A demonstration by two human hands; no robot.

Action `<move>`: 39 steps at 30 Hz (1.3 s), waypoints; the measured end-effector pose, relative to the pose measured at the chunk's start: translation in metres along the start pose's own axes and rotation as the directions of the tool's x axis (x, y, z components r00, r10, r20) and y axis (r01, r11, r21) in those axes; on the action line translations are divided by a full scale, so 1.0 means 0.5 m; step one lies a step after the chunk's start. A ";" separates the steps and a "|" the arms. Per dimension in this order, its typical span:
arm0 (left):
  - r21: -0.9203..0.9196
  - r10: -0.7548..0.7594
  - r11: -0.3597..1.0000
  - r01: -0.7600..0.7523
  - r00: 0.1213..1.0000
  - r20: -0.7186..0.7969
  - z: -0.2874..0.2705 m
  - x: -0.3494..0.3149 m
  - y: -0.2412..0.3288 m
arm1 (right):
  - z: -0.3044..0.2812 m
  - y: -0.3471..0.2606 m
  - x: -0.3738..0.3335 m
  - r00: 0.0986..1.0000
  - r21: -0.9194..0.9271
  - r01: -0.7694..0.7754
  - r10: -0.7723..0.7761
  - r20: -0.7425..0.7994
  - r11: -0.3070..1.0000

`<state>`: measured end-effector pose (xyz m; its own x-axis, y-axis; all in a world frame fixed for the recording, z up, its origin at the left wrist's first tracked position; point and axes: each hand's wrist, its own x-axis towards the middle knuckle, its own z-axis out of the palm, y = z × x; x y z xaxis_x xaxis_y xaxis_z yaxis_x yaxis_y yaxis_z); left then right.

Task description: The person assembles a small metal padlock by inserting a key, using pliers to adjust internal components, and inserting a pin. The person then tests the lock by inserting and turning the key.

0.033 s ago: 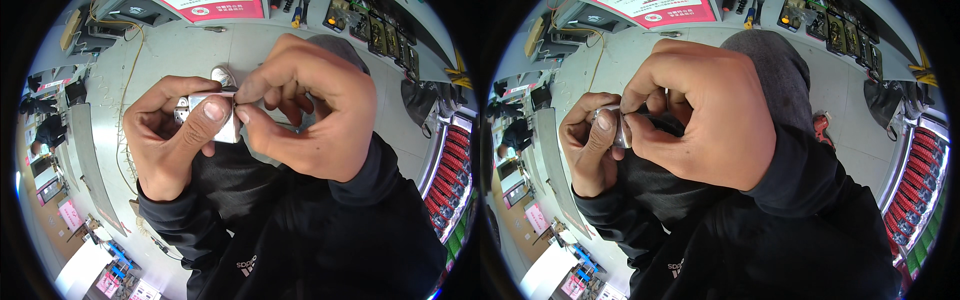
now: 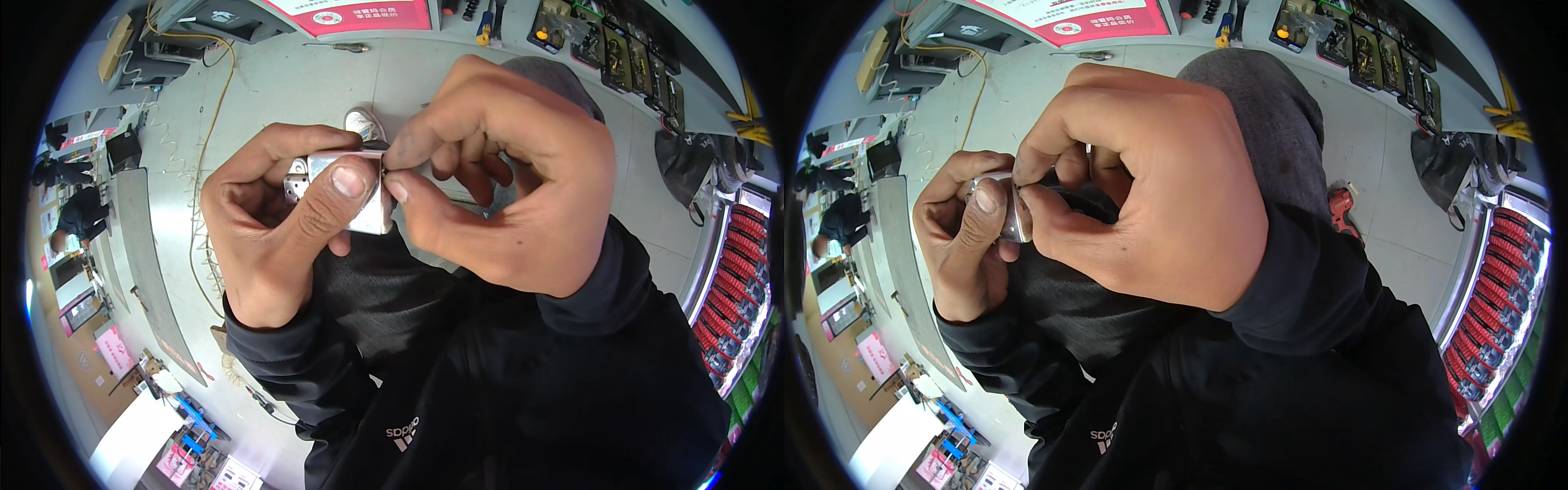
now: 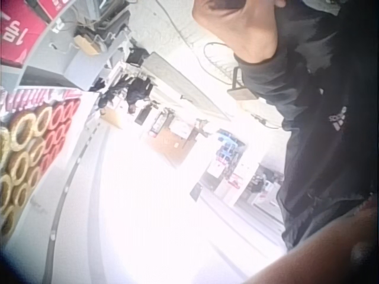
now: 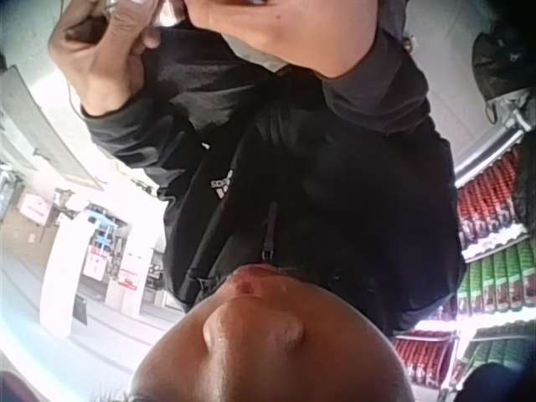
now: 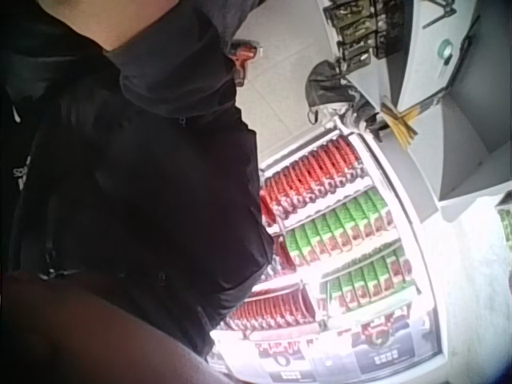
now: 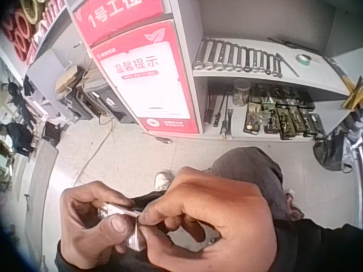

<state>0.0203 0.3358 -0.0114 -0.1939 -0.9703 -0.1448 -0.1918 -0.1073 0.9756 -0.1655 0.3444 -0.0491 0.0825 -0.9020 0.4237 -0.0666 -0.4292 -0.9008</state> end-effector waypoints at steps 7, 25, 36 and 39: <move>-0.084 0.018 0.996 -0.016 1.000 0.013 -0.008 0.000 -0.005 | 0.002 0.002 -0.005 0.998 0.041 -0.057 0.057 -0.002 0.998; 0.045 -0.001 0.999 0.001 1.000 -0.015 0.004 0.001 0.001 | 0.001 0.007 -0.001 0.999 -0.009 -0.036 0.036 -0.001 0.999; 0.062 -0.019 0.998 0.019 1.000 -0.004 0.000 0.002 -0.001 | -0.001 0.011 -0.002 0.995 -0.133 0.103 -0.103 0.004 0.986; 0.012 -0.026 1.000 0.026 1.000 0.000 -0.005 0.002 0.000 | -0.004 0.011 -0.005 0.997 -0.104 0.075 -0.075 0.005 0.992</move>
<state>0.0226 0.3342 -0.0112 -0.1889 -0.9672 -0.1697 -0.2080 -0.1294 0.9695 -0.1678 0.3441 -0.0547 0.0919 -0.8673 0.4893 -0.1638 -0.4978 -0.8517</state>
